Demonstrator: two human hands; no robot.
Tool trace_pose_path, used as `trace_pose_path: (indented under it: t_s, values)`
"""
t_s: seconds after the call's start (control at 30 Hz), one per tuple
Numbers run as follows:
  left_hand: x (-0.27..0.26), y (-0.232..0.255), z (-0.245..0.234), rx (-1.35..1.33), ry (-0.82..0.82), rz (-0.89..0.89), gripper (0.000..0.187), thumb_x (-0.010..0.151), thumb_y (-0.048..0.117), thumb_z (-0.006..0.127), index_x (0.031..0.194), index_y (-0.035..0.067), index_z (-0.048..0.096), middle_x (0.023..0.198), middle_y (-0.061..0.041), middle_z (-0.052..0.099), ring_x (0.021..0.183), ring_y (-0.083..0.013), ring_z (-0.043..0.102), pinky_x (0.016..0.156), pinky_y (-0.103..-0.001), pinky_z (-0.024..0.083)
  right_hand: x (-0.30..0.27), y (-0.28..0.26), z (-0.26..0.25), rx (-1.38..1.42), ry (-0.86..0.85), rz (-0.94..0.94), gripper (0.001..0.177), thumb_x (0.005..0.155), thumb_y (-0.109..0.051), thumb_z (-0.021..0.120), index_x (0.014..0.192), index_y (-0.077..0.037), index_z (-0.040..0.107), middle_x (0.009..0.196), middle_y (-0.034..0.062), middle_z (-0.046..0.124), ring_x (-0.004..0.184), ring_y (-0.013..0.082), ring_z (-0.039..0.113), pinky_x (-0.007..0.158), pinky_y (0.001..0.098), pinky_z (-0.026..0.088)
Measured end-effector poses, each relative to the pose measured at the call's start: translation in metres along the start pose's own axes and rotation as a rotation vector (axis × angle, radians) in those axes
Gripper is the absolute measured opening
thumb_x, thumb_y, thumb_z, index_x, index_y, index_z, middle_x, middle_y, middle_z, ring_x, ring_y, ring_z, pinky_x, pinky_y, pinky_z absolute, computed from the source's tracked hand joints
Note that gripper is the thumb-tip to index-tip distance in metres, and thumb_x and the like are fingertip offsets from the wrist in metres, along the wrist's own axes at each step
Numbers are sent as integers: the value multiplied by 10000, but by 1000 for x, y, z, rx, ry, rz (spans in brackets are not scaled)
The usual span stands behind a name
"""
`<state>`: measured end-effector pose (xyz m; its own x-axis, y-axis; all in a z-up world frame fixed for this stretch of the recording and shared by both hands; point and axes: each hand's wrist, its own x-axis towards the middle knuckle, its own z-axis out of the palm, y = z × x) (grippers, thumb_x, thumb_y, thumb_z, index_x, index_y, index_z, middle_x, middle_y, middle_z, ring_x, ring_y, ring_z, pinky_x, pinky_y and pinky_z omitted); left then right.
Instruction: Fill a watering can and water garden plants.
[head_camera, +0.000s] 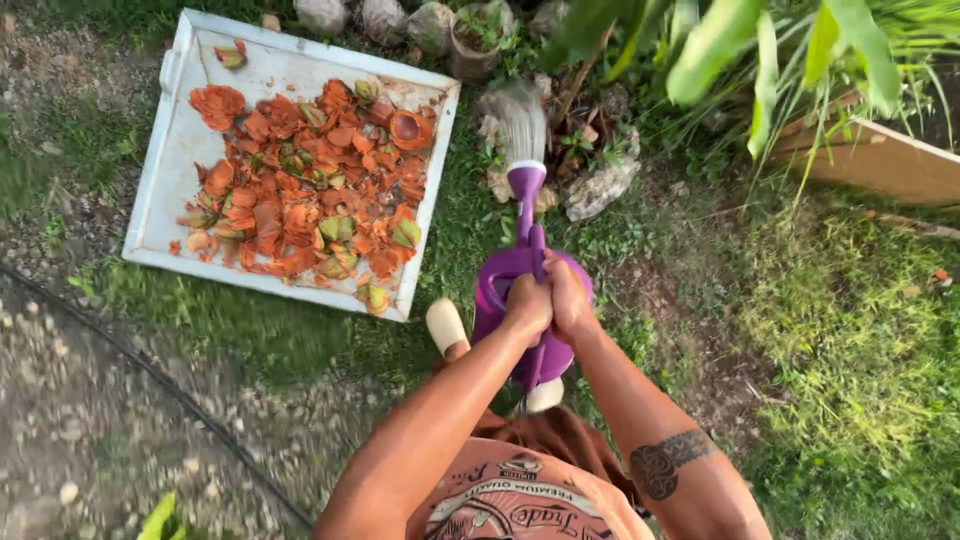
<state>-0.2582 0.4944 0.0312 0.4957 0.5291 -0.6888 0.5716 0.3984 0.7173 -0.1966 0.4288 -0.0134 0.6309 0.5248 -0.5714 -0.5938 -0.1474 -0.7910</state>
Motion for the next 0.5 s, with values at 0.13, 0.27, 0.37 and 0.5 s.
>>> trace_pose_path:
  t_s: [0.13, 0.27, 0.37, 0.5]
  values:
    - [20, 28, -35, -119, -54, 178, 357, 932, 290, 582, 992, -32, 723, 870, -158, 746, 782, -219, 701, 691, -412, 521, 9, -40, 56, 117, 25, 10, 629, 898, -296, 508, 1453, -1, 545, 1367, 161, 614, 1206, 247, 583, 1063, 357, 431]
    - [47, 55, -69, -68, -68, 129, 352, 938, 267, 578, 956, -56, 715, 828, -162, 731, 730, -239, 686, 654, -419, 513, 26, -65, 102, 204, 41, 62, 607, 906, -293, 492, 1448, -22, 529, 1306, 114, 620, 1142, 231, 596, 1018, 371, 455]
    - [58, 75, -88, -72, -79, 156, 342, 932, 264, 583, 958, -45, 725, 832, -144, 733, 749, -212, 685, 664, -401, 521, 39, -76, 125, 222, 21, 42, 588, 909, -297, 479, 1434, -40, 539, 1263, 80, 653, 1108, 208, 611, 1004, 352, 458]
    - [79, 95, -108, -58, -109, 167, 333, 926, 243, 564, 965, -51, 716, 825, -159, 728, 720, -230, 686, 650, -409, 526, 59, -88, 145, 238, -17, 31, 575, 925, -297, 480, 1424, -20, 550, 1174, 131, 643, 1043, 250, 602, 967, 390, 475]
